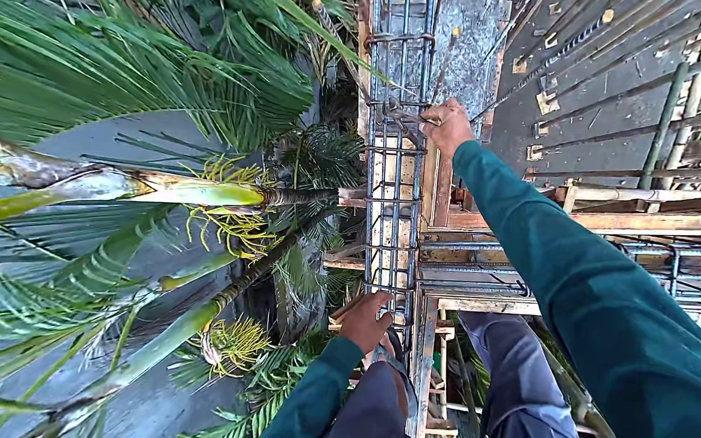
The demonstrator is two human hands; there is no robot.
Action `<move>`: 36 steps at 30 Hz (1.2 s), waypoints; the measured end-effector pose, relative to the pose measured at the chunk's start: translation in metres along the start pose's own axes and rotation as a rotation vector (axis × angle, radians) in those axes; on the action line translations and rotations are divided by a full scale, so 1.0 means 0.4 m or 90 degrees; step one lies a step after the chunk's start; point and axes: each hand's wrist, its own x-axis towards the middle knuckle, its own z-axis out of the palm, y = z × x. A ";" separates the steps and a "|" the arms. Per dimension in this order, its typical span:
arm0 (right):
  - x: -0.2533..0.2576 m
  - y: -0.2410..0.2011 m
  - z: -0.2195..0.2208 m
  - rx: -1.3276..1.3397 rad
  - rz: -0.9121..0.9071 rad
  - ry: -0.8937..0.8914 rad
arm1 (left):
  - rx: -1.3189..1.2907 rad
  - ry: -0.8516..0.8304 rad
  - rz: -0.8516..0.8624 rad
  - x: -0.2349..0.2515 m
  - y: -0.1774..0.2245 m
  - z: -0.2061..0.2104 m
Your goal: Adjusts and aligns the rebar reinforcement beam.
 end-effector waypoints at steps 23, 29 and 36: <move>-0.014 -0.018 -0.014 0.137 -0.117 -0.064 | -0.137 0.179 0.116 0.077 0.174 -0.138; 0.027 0.028 0.039 0.255 -0.096 -0.005 | -0.196 0.165 0.151 0.105 0.186 -0.091; -0.023 0.048 0.067 0.020 -0.025 0.084 | -0.156 0.138 0.109 0.099 0.167 -0.064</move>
